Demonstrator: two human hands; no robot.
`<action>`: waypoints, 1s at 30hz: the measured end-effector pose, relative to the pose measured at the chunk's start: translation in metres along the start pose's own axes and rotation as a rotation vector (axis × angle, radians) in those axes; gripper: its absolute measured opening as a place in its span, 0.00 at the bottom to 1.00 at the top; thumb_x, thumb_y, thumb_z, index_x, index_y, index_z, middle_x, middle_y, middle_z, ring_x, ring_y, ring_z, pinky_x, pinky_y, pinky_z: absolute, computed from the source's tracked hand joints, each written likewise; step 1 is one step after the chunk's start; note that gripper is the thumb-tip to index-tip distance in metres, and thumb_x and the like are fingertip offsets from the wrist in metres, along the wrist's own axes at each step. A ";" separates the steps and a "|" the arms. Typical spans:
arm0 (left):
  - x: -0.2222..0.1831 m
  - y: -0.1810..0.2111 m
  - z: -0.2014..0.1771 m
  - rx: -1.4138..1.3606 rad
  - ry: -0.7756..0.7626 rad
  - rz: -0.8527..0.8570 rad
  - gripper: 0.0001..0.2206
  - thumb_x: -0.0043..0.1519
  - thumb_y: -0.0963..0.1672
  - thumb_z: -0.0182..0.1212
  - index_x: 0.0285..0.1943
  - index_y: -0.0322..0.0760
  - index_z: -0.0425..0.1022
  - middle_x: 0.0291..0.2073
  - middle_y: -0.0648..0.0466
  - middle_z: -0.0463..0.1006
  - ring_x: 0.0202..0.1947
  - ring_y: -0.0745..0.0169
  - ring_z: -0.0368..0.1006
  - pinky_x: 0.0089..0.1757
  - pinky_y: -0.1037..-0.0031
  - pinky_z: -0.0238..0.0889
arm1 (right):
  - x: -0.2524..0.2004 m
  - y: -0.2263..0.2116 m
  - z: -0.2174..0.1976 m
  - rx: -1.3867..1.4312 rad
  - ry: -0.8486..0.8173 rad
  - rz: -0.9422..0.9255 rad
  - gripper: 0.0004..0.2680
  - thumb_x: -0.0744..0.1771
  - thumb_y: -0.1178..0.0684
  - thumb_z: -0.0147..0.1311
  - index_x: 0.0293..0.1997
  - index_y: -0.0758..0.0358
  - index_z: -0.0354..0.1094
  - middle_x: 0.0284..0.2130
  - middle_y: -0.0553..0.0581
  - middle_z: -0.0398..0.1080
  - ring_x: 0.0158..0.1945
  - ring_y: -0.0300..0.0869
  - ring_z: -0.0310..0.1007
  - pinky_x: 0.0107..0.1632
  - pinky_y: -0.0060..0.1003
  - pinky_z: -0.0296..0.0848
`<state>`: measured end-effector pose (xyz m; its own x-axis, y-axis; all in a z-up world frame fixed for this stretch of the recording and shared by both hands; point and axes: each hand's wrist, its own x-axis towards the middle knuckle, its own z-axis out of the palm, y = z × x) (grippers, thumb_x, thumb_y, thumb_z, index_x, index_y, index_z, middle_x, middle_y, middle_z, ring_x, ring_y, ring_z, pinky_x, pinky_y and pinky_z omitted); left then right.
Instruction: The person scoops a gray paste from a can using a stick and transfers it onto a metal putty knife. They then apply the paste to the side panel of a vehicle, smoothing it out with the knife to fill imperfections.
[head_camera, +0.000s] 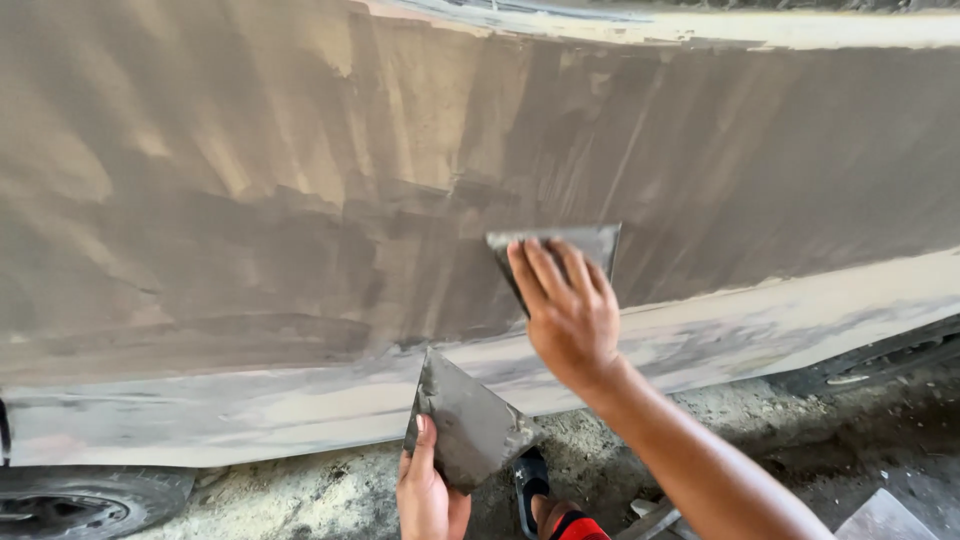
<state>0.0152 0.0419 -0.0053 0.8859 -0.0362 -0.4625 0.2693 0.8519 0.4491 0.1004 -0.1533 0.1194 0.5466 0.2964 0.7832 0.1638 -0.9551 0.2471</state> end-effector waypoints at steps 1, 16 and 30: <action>-0.001 0.001 0.000 0.000 -0.001 0.002 0.20 0.64 0.49 0.59 0.57 0.29 0.71 0.51 0.43 0.79 0.51 0.46 0.76 0.51 0.50 0.69 | -0.005 -0.004 -0.001 0.001 0.002 0.000 0.16 0.65 0.62 0.56 0.60 0.61 0.73 0.56 0.55 0.72 0.58 0.47 0.70 0.59 0.44 0.71; 0.000 -0.001 -0.031 -0.072 -0.010 0.071 0.19 0.64 0.46 0.58 0.62 0.33 0.72 0.54 0.46 0.78 0.54 0.48 0.75 0.54 0.51 0.67 | -0.119 -0.052 0.044 0.107 -0.406 -0.007 0.20 0.61 0.60 0.53 0.60 0.62 0.68 0.53 0.58 0.72 0.55 0.52 0.70 0.56 0.50 0.70; 0.008 -0.006 -0.017 0.038 0.014 0.035 0.21 0.63 0.49 0.58 0.58 0.29 0.71 0.51 0.44 0.80 0.51 0.48 0.78 0.52 0.55 0.71 | 0.030 0.070 -0.046 0.012 0.037 0.107 0.18 0.64 0.65 0.58 0.62 0.62 0.71 0.58 0.56 0.75 0.63 0.48 0.72 0.62 0.45 0.74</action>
<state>0.0144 0.0459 -0.0248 0.8897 0.0013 -0.4565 0.2522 0.8321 0.4939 0.0903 -0.2113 0.1866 0.5310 0.1923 0.8253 0.1162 -0.9812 0.1538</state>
